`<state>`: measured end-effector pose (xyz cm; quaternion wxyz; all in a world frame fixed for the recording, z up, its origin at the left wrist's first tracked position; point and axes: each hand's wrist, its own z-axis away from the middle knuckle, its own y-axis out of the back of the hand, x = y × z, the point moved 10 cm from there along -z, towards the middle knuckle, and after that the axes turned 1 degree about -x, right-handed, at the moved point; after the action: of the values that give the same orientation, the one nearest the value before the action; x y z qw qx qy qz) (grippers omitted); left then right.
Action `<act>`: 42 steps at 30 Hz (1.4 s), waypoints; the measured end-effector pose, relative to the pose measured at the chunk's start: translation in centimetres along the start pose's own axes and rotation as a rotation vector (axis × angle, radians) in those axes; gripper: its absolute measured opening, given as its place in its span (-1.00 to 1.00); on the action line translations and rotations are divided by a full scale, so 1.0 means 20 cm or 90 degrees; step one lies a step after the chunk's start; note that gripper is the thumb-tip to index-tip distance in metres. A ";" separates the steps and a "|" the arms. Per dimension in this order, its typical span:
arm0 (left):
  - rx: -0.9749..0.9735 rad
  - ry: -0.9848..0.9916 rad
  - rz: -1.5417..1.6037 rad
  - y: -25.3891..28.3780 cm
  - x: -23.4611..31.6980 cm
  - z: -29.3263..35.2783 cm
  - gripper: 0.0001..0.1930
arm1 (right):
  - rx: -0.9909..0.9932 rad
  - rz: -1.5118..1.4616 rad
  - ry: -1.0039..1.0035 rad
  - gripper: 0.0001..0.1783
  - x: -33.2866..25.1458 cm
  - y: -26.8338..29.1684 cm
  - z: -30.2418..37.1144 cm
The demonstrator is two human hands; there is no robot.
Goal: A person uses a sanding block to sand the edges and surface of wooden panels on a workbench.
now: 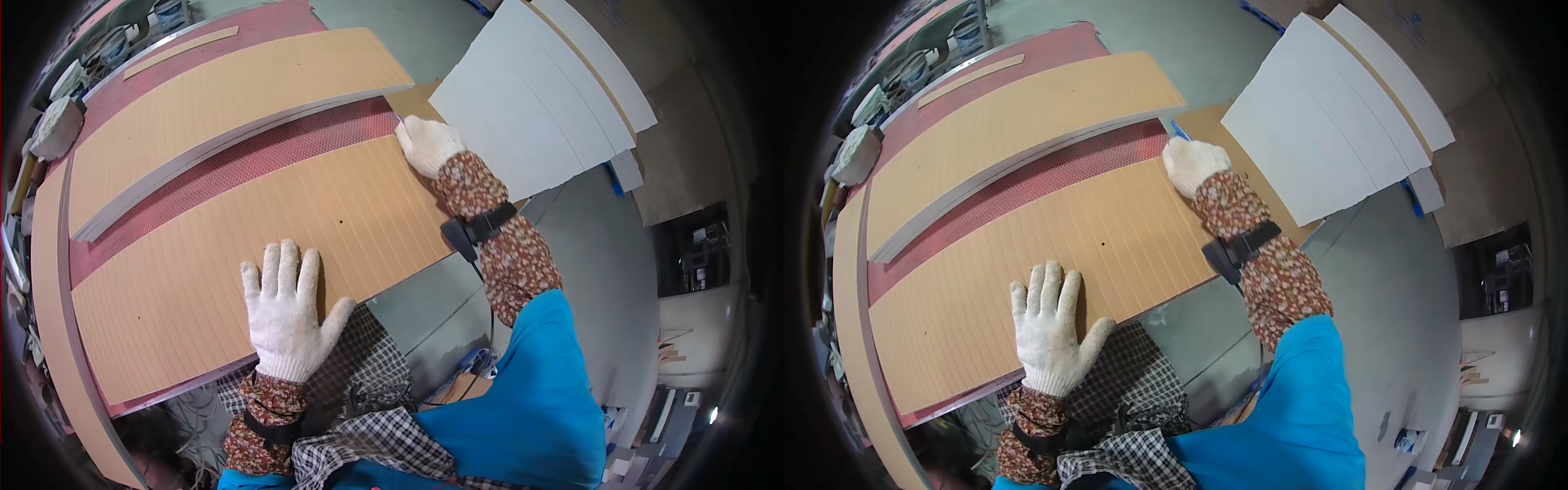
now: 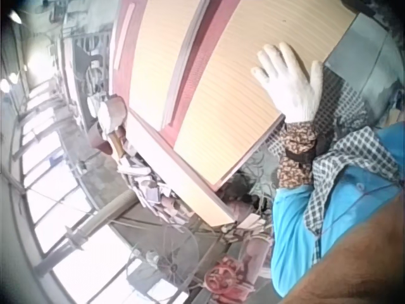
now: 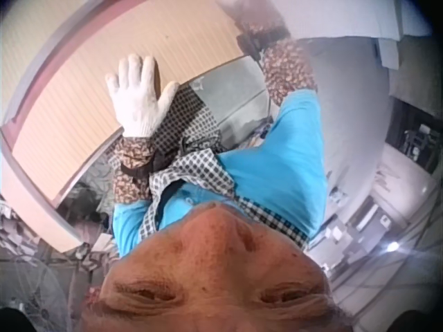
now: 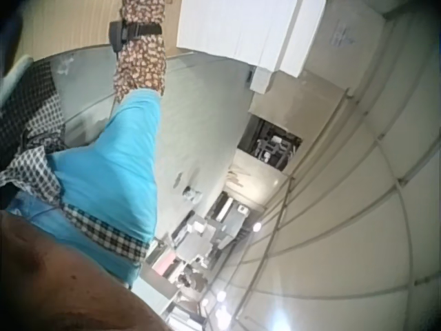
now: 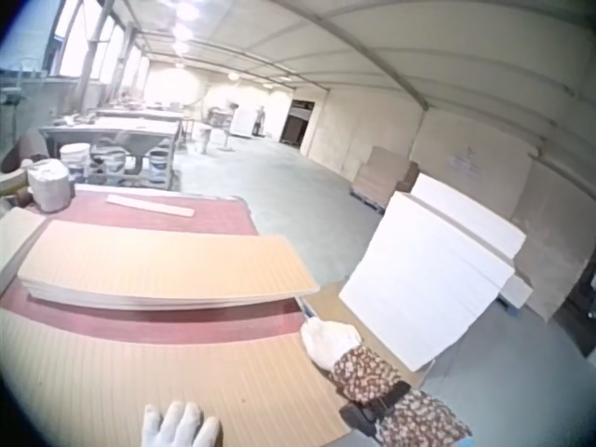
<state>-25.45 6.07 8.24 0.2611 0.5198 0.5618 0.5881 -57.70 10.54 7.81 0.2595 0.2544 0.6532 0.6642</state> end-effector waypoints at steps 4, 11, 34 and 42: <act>0.007 -0.007 0.009 0.02 0.00 0.00 -0.18 | -0.007 -0.011 0.002 -0.50 0.00 -0.03 -0.17; 0.010 -0.008 0.026 0.02 -0.01 0.01 -0.20 | 0.009 0.004 -0.033 -0.55 0.05 -0.05 0.03; 0.022 -0.014 -0.008 -0.01 -0.01 0.01 -0.20 | 0.020 -0.103 -0.093 -0.62 0.06 -0.02 1.14; 0.013 -0.014 -0.018 0.01 -0.01 0.00 -0.20 | 0.017 -0.063 -0.042 -0.61 0.01 0.00 1.04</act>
<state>-25.35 5.90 8.42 0.2703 0.5211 0.5722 0.5727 -43.79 26.06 8.24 0.3100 0.2472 0.6646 0.6333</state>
